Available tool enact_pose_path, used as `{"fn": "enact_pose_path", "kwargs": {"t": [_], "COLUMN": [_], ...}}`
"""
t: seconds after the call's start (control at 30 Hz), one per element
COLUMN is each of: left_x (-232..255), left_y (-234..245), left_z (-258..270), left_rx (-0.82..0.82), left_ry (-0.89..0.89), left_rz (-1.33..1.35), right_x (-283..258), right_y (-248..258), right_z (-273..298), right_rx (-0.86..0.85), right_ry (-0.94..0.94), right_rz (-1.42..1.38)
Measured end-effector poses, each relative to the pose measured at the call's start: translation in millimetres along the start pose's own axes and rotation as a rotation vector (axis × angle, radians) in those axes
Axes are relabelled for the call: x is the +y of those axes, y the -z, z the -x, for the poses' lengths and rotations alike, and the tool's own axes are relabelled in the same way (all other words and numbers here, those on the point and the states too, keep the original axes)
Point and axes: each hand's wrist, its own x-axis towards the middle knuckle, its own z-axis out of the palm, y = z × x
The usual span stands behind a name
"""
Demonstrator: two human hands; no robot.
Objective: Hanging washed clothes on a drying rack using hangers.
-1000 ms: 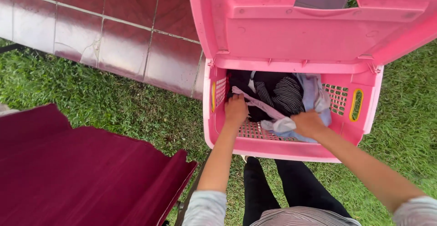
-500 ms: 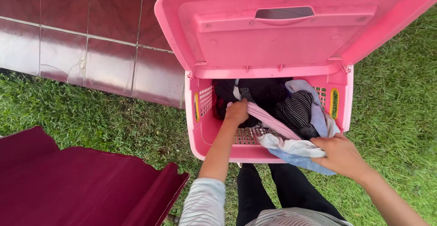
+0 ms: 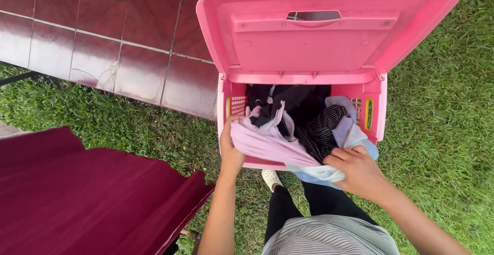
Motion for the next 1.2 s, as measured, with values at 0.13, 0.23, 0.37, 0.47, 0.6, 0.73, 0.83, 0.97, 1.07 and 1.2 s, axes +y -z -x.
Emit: {"fn": "enact_pose_path", "kwargs": {"t": [0.13, 0.23, 0.37, 0.47, 0.6, 0.73, 0.83, 0.97, 1.07, 1.2], "left_x": [-45, -103, -139, -149, -144, -128, -138, -150, -120, -154], "left_y": [0, -18, -56, -74, -76, -66, -57, -47, -43, -37], "left_z": [14, 15, 21, 36, 45, 30, 12, 2, -5, 3], "left_rx": [0.04, 0.026, -0.237, -0.453, -0.59, -0.421, -0.327, -0.396, -0.334, -0.189], "left_ry": [0.038, 0.08, 0.183, 0.234, 0.278, 0.398, 0.397, 0.282, 0.297, 0.187], "left_rz": [-0.168, -0.303, -0.588, -0.662, -0.644, -0.592, -0.651, -1.101, -0.959, -0.536], "right_x": [33, 89, 153, 169, 188, 176, 214, 204, 159, 137], "right_y": [-39, -84, -173, -207, -262, -250, -321, -299, -158, -106], "right_z": [-36, -100, -215, -276, -322, -308, -302, -264, -215, -161], "right_rx": [-0.286, -0.585, -0.157, -0.007, -0.178, -0.245, -0.34, -0.44, -0.39, -0.102], "right_ry": [-0.073, -0.147, -0.197, -0.287, -0.568, -0.674, -0.652, -0.584, -0.546, -0.479], "right_rz": [0.032, -0.116, -0.344, -0.411, -0.28, -0.176, -0.147, -0.258, -0.389, -0.852]}}
